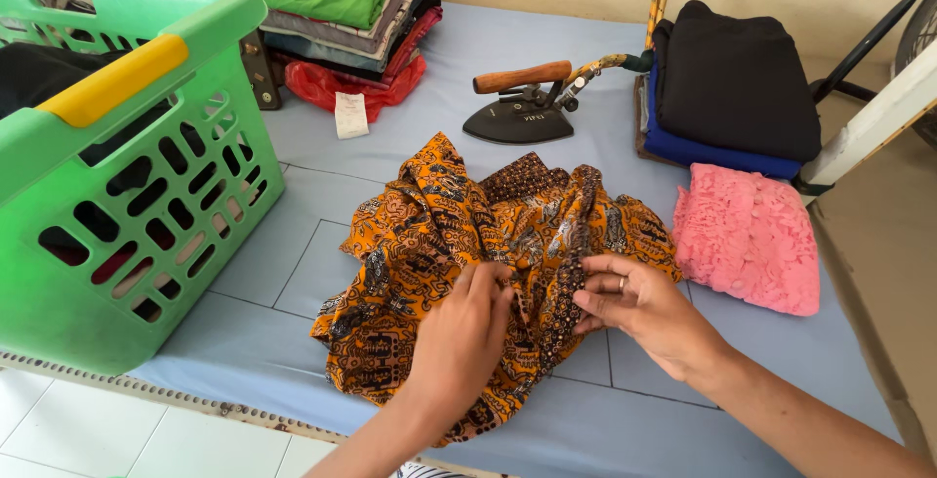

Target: The person lays a patterned shirt on an ironing board, buttons it, and smooths the fabric. They then use a steam iron to press the shirt, moving the iron across the surface to remove wrinkles. The shirt remains on the board at the end of the clip.

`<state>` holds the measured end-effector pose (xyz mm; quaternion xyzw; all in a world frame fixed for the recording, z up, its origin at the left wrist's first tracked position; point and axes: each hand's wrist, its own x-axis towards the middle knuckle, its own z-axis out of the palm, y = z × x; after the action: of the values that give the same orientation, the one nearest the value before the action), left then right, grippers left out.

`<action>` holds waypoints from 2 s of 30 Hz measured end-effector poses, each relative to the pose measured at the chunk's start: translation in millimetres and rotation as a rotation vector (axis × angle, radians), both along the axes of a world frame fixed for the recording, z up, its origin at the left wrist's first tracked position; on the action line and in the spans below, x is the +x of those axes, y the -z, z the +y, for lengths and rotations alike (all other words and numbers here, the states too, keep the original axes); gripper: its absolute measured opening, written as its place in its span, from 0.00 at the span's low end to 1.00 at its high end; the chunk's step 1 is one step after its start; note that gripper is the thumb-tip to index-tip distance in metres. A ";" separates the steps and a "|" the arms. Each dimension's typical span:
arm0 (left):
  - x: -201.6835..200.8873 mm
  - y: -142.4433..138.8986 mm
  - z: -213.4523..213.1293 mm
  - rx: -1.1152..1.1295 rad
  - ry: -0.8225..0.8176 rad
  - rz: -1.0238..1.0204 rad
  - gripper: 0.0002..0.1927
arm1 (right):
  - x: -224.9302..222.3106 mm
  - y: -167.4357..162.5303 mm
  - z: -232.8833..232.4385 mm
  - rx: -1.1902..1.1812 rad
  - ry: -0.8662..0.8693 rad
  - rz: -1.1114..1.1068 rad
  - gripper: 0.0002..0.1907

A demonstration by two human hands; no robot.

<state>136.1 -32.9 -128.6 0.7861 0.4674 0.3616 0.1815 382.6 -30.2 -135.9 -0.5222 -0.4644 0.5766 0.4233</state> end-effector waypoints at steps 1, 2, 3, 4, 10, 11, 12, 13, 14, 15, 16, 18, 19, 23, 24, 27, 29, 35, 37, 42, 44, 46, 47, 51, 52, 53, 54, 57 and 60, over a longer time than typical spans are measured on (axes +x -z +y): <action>2.5 1.3 6.1 0.041 -0.042 0.069 0.10 | 0.0 0.9 0.7 -0.012 0.005 -0.007 0.29; 5.7 3.6 11.6 0.026 -0.062 0.117 0.12 | -0.3 1.2 1.5 -0.024 0.010 -0.013 0.29; 10.0 6.7 17.7 0.010 -0.082 0.164 0.14 | -0.4 1.2 2.0 -0.036 0.015 -0.021 0.29; 13.4 10.9 23.0 -0.003 -0.103 0.211 0.16 | -0.9 0.8 2.5 -0.029 0.002 -0.018 0.30; 19.9 42.6 34.2 -0.102 -0.019 0.346 0.20 | -3.0 -2.2 4.0 0.029 0.000 -0.042 0.31; 17.9 45.0 33.6 -0.050 -0.010 0.284 0.20 | -3.6 -1.7 4.5 0.030 0.012 -0.052 0.30; 15.3 45.3 32.6 -0.001 -0.001 0.222 0.22 | -4.0 -0.9 5.0 0.029 0.023 -0.062 0.29; 13.6 43.7 31.7 0.048 0.007 0.159 0.24 | -4.5 0.1 5.9 0.036 0.026 -0.072 0.28; 12.2 40.0 30.6 0.012 0.060 0.011 0.25 | -5.2 1.4 7.3 0.044 0.028 -0.083 0.27; 10.1 34.8 28.8 -0.024 0.111 -0.136 0.26 | -6.1 2.9 9.0 0.051 0.030 -0.092 0.25; 8.5 28.1 26.3 -0.062 0.162 -0.283 0.27 | -6.7 4.1 10.7 0.063 0.030 -0.062 0.22; 6.6 12.2 21.5 -0.186 0.162 -0.415 0.26 | -7.8 5.8 13.3 0.082 0.029 0.000 0.17; 6.3 4.5 17.4 -0.248 0.162 -0.482 0.26 | -8.4 6.1 14.4 0.088 0.026 0.014 0.13; 3.7 -18.2 -0.8 -0.309 0.170 -0.498 0.16 | -11.4 2.1 16.4 0.137 0.027 0.024 0.06; 2.7 -21.5 -3.9 -0.303 0.163 -0.466 0.14 | -12.6 0.1 15.6 0.152 0.030 0.014 0.05; 1.1 -27.6 -5.7 -0.082 0.197 -0.432 0.10 | -18.3 -7.4 11.6 0.217 0.035 0.022 0.03; 1.5 -29.9 -4.8 -0.062 0.181 -0.451 0.08 | -23.5 -12.2 5.7 0.238 -0.006 0.018 0.05; 3.1 -31.3 -7.8 -0.123 0.136 -0.411 0.14 | -31.8 -27.4 -9.8 0.278 -0.131 -0.142 0.09; 1.9 -30.6 -9.3 0.070 0.173 -0.377 0.16 | -33.4 -31.4 -11.3 0.282 -0.164 -0.184 0.10; 0.8 -30.0 -8.8 -0.146 0.171 -0.380 0.07 | -38.3 -38.2 -13.4 0.225 -0.183 -0.228 0.06; 1.7 -30.4 -9.0 -0.161 0.162 -0.376 0.06 | -38.8 -39.3 -15.4 0.225 -0.181 -0.238 0.06; 2.1 -30.8 -9.1 -0.128 0.165 -0.381 0.06 | -38.2 -38.6 -16.7 0.222 -0.170 -0.236 0.06; 1.8 -30.9 -8.9 -0.247 0.149 -0.407 0.06 | -37.5 -37.3 -17.1 0.218 -0.159 -0.229 0.06; 0.5 -28.9 -4.0 -0.371 0.105 -0.457 0.07 | -31.9 -29.9 -15.9 0.184 -0.099 -0.158 0.08; 0.6 -27.9 -2.3 -0.312 0.098 -0.457 0.07 | -30.5 -28.4 -15.3 0.196 -0.090 -0.133 0.11; 0.9 -26.4 -1.3 -0.327 0.106 -0.474 0.07 | -29.7 -27.5 -14.6 0.207 -0.082 -0.107 0.14; 1.6 -24.9 -0.9 -0.343 0.113 -0.492 0.07 | -29.6 -27.3 -14.6 0.218 -0.074 -0.082 0.18; 5.2 -20.8 -0.5 -0.297 0.132 -0.501 0.07 | -33.5 -31.1 -17.9 0.386 -0.126 -0.213 0.09; 8.0 -19.3 -0.7 -0.255 0.115 -0.475 0.07 | -41.2 -41.0 -25.3 0.520 -0.084 -0.450 0.09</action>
<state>144.1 -33.6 -109.3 0.6753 0.4080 0.4630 0.4039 341.4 -55.5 -94.9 -0.4914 -0.6986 0.3263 0.4050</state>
